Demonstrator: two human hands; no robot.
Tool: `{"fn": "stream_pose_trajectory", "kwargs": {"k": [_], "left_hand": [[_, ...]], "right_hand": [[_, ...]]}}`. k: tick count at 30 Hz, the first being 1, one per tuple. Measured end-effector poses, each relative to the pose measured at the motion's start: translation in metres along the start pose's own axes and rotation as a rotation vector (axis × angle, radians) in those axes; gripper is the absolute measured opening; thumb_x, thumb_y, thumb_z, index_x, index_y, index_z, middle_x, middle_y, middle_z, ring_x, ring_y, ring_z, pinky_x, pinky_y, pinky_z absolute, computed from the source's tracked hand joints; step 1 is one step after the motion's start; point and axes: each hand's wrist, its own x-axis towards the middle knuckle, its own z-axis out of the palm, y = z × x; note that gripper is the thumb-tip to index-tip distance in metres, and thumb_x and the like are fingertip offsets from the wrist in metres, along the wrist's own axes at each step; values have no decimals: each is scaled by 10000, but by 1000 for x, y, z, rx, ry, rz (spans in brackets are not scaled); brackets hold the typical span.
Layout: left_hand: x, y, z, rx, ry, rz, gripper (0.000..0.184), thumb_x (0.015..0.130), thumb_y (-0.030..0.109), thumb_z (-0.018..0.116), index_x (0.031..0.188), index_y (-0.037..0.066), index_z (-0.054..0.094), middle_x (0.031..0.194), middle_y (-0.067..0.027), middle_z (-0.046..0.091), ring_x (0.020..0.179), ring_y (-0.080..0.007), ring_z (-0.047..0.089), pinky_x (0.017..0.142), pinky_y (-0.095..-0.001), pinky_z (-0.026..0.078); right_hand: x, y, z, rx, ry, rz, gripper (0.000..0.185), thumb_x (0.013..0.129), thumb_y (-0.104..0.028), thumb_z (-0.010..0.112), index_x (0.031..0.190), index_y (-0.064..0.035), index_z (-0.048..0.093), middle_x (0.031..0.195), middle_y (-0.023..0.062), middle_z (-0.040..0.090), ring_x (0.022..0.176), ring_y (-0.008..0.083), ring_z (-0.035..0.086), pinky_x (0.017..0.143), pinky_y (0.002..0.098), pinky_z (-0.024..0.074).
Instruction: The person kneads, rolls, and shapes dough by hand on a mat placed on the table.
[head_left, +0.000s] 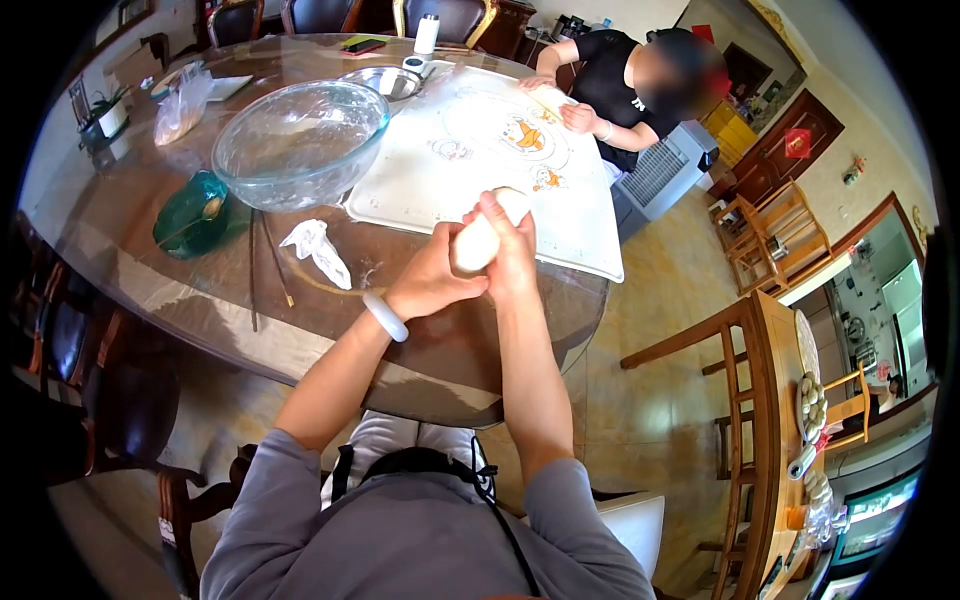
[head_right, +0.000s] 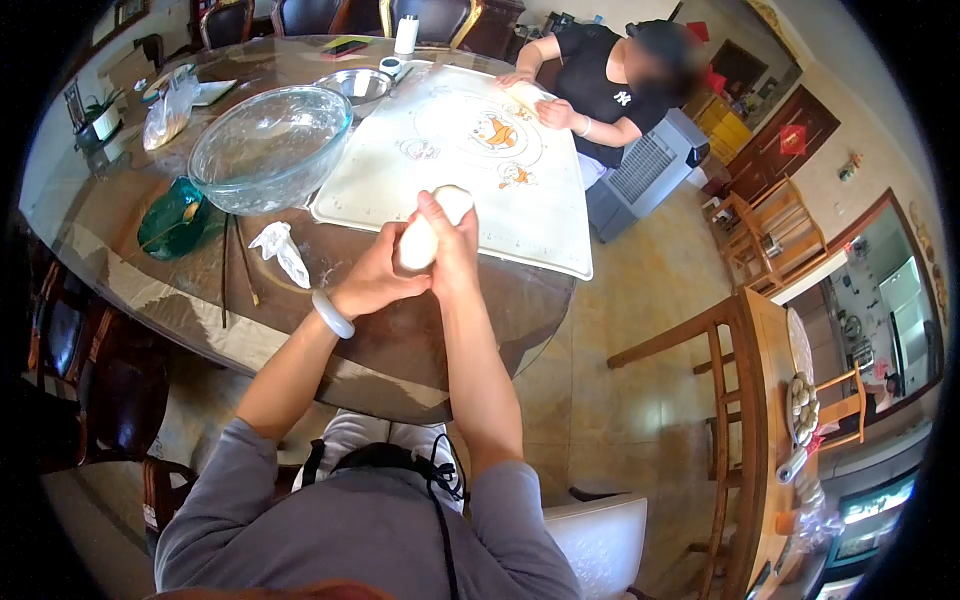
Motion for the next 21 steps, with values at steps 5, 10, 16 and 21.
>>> {"fn": "stream_pose_trajectory", "kwargs": {"k": [5,10,16,21], "left_hand": [[2,-2,-6,-508,-230,-165,761,740,216,753,1298,-43,306,1204,-157,480,1074,-213,528,880,-332,455],[-1,5,3,-664,-389,-210,436,813,149,680,1172,33,464,974,-60,587,723,-115,610,599,-239,505],[3,-15,1,-489,-148,-165,240,830,103,643,1039,28,552,835,-32,616,649,-121,602,559,-278,496],[-3,-6,7,238,232,45,391,745,167,674,1050,-2,497,846,-247,625,812,-419,609,685,-442,490]], "right_hand": [[3,-11,-13,170,-69,104,289,811,-304,681,947,-117,506,607,-12,427,571,113,440,611,307,451],[-3,-9,-10,52,-223,102,351,825,-352,668,1022,-107,511,635,4,480,611,118,472,665,303,459],[0,-4,-4,-118,-175,-9,566,833,-432,649,1207,-62,442,936,129,613,896,218,582,792,370,494],[0,12,3,-154,-59,-52,552,815,-318,707,1214,-57,428,908,119,608,850,233,608,744,342,519]]}}
